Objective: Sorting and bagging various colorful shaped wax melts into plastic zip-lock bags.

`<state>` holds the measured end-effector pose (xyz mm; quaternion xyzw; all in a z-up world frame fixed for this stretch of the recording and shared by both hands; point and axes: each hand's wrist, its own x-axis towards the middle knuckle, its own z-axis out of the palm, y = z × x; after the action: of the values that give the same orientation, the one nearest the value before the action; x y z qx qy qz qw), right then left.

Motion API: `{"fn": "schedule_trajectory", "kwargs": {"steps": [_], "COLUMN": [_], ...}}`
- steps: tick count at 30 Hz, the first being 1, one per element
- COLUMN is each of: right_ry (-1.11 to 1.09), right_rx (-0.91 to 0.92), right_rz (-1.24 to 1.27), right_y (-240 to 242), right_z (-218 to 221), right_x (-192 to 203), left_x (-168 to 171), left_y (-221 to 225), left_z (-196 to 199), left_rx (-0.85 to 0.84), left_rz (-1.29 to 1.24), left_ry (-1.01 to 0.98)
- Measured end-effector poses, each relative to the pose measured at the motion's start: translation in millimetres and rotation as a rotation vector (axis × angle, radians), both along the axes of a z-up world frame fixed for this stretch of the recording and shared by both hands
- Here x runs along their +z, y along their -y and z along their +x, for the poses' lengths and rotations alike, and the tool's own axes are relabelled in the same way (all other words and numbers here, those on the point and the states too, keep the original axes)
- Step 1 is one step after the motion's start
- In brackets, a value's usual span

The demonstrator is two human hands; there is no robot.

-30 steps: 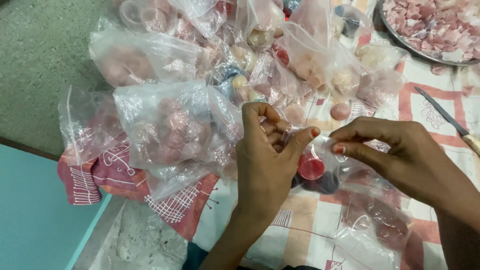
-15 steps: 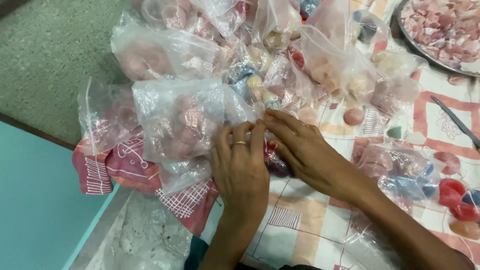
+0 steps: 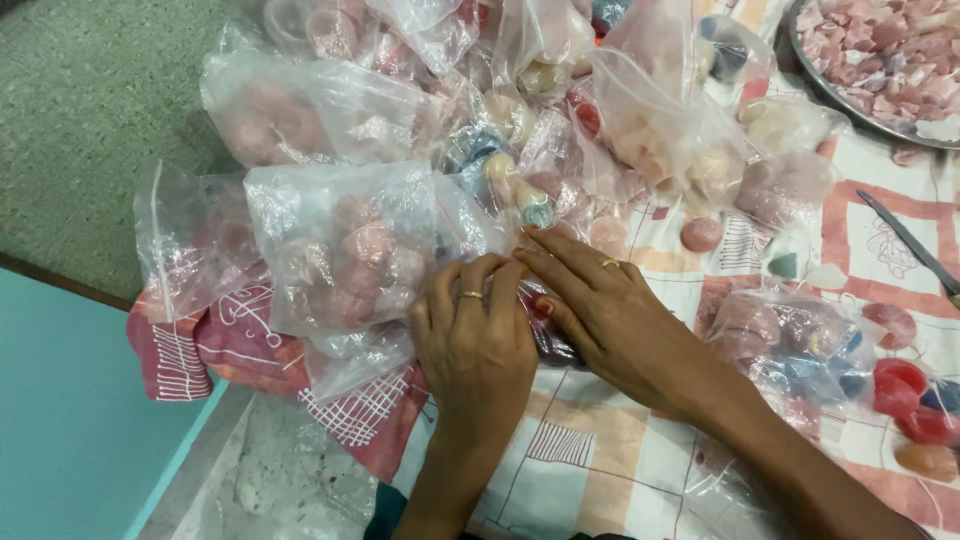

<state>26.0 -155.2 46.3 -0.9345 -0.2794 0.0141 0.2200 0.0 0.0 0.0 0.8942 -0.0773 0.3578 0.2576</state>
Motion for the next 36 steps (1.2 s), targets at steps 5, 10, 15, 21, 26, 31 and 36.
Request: {"fn": "schedule_trajectory", "kwargs": {"steps": [5, 10, 15, 21, 26, 31, 36], "right_ry": [0.021, 0.005, 0.031, -0.222, -0.321, -0.490, -0.594], "right_rx": [0.005, -0.010, 0.029, -0.179, -0.164, -0.195, -0.174], "right_rz": [-0.002, -0.038, 0.011, 0.024, 0.263, 0.689, 0.629], "right_y": [1.4, 0.7, 2.2, 8.5, 33.3, 45.5, 62.8], "right_z": [0.3, 1.4, -1.3, -10.2, -12.4, -15.6, -7.7], "right_x": [-4.7, -5.6, 4.3, 43.2, 41.9, 41.5, 28.5], "left_x": [1.5, 1.3, 3.4, 37.3, 45.2, 53.4, 57.2], "left_y": [-0.9, -1.3, -1.9, -4.9, -9.0, -14.9, -25.2], "left_z": [-0.8, -0.8, -3.0, -14.9, -18.7, -24.4, -32.3], "left_rx": [-0.011, -0.010, -0.048, -0.190, -0.477, -0.616, -0.635], "left_rz": [-0.002, -0.003, -0.053, -0.431, -0.952, -1.084, -0.923], "left_ry": [-0.022, -0.010, -0.005, -0.133, -0.390, -0.333, -0.483]}}
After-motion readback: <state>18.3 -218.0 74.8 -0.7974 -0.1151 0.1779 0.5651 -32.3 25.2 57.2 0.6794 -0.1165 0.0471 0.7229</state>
